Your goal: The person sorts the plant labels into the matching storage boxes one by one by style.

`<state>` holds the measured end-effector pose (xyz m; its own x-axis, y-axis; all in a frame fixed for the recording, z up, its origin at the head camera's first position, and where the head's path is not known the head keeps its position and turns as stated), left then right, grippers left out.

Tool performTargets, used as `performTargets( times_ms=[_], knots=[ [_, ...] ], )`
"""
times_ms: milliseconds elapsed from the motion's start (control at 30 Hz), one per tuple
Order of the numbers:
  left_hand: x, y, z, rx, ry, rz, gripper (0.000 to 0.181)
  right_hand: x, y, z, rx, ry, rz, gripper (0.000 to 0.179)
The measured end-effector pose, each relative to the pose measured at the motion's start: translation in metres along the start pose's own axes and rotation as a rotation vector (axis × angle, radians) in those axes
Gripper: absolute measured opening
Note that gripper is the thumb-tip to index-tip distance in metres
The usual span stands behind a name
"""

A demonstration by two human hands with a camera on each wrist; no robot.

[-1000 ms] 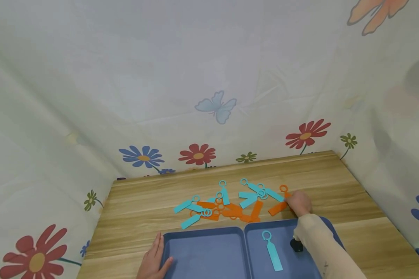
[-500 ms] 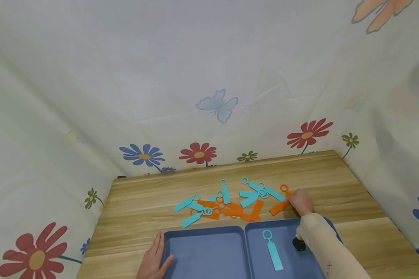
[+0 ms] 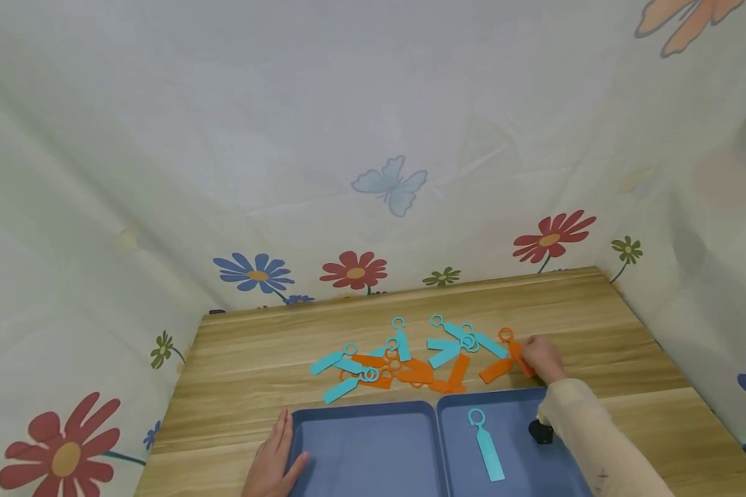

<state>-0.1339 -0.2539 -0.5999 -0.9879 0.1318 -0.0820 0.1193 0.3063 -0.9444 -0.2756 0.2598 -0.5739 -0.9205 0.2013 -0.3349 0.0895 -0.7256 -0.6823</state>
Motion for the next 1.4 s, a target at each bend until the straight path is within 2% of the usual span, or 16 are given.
performTargets(
  times_ms=[233, 467, 567, 800, 933, 1067, 1400],
  knots=[
    [0.001, 0.0, 0.001, 0.014, 0.032, -0.019, 0.079, -0.005, -0.005, 0.004, 0.079, -0.023, 0.018, 0.024],
    [0.0, -0.001, -0.001, 0.012, 0.025, -0.01, 0.08, -0.009, -0.008, 0.017, 0.154, -0.061, 0.021, 0.029],
    [0.0, -0.002, -0.001, 0.012, 0.027, -0.019, 0.079, -0.011, -0.007, 0.025, 0.226, -0.07, 0.029, 0.028],
    [-0.002, -0.005, -0.003, 0.041, 0.106, -0.118, 0.073, -0.018, 0.001, 0.049, 0.461, -0.06, 0.123, 0.02],
    [-0.002, -0.005, -0.003, 0.029, 0.1, -0.103, 0.074, -0.024, 0.007, 0.062, 0.56, -0.068, 0.185, 0.017],
    [-0.001, -0.005, -0.002, 0.023, 0.101, -0.092, 0.072, -0.03, 0.013, 0.073, 0.573, -0.067, 0.241, 0.02],
    [-0.003, -0.006, -0.004, 0.019, 0.123, -0.133, 0.07, -0.051, 0.036, 0.093, 0.594, -0.082, 0.36, 0.012]
  ],
)
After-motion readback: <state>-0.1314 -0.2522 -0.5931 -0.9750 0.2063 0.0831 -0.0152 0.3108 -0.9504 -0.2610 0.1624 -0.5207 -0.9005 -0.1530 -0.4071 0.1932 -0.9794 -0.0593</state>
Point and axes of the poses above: each hand's wrist, its own x-axis towards the middle knuckle, its own y-axis out of the palm, z = x × y, the point moved 5 cm from there along x, towards the middle knuckle, and after that the axes turned 2 degrees about z, right-handed, at the moved point
